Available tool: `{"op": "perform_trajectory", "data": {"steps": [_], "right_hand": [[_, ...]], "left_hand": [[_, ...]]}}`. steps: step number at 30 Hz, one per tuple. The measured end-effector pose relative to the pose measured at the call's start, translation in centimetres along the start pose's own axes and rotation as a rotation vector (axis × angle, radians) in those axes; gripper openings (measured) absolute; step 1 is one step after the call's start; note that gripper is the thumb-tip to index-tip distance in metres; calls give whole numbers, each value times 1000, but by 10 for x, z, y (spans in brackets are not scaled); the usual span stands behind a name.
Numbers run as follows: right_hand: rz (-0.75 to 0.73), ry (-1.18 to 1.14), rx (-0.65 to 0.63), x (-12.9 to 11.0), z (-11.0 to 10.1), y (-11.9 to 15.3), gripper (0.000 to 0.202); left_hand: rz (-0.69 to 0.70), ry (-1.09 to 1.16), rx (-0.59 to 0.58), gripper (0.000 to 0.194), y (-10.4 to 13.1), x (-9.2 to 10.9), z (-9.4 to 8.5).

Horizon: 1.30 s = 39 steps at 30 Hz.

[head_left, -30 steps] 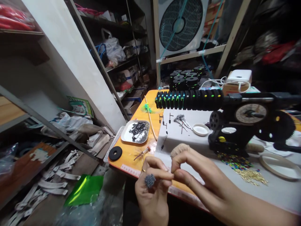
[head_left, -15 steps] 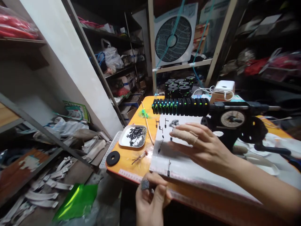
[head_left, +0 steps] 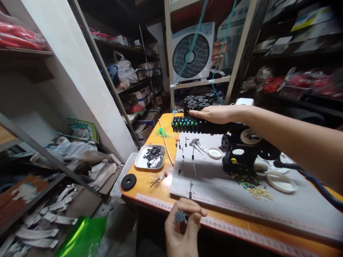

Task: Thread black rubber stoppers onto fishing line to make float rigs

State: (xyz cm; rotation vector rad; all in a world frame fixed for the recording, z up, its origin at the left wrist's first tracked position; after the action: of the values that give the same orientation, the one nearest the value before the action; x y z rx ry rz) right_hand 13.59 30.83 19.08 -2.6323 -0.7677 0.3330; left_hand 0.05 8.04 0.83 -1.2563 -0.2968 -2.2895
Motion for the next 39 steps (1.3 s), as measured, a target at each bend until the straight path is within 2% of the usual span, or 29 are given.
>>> {"op": "perform_trajectory", "data": {"steps": [2,5,10,12,13,14,15,17,18,20,23,26,28,31,34,37,39], "right_hand": [[6,67,48,-7,2,12,72],[-17,169,208,-23,-3,32,63],[-128,215,407,-55,-6,67,49],[-264,131,454,-80,-3,92,43],[-399,7,484,-99,-2,112,43],[-530,-153,447,-118,3,133,45],[-572,-292,362,-131,12,152,46],[-548,-450,182,-148,35,185,45],[-490,-498,139,-151,44,197,41],[-383,-546,185,-150,55,213,25],[-304,-600,295,-143,63,223,21],[-242,-648,368,-132,66,224,20],[-201,-661,400,-125,68,226,19],[-156,-664,399,-118,72,230,21],[-139,-664,374,-111,80,233,22],[-160,-633,425,-104,84,235,20],[-186,-601,468,-103,84,237,17]], "left_hand": [[-14,5,2,19,3,-4,-4],[-34,10,7,19,8,-12,-12],[-13,-89,1,22,13,-21,-25],[64,-171,24,22,11,-17,-31],[109,-210,40,23,10,-14,-34],[145,-242,57,23,9,-10,-37],[169,-262,71,23,8,-8,-40],[173,-263,88,23,5,-4,-43],[158,-246,91,22,4,-4,-44],[106,-197,81,20,3,-6,-44],[-45,-127,93,19,3,-17,-48],[-198,-76,182,31,-1,-27,-65],[-195,-100,226,30,-9,-24,-79],[-44,-250,206,25,-27,-1,-98],[173,-529,169,22,-48,34,-110],[494,-929,98,21,-71,71,-102],[651,-1199,12,27,-87,81,-89]]}}
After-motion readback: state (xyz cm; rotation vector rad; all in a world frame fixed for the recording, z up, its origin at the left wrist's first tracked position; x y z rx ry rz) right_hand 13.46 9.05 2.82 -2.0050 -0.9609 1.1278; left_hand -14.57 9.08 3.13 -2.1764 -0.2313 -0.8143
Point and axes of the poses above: each hand's wrist, its own y-axis away from the middle knuckle, its own z-axis out of the palm, x = y × z, the point moved 9 cm from there along -y, towards the middle knuckle, and after that the axes turned 13 degrees about x, right-handed, at the moved point
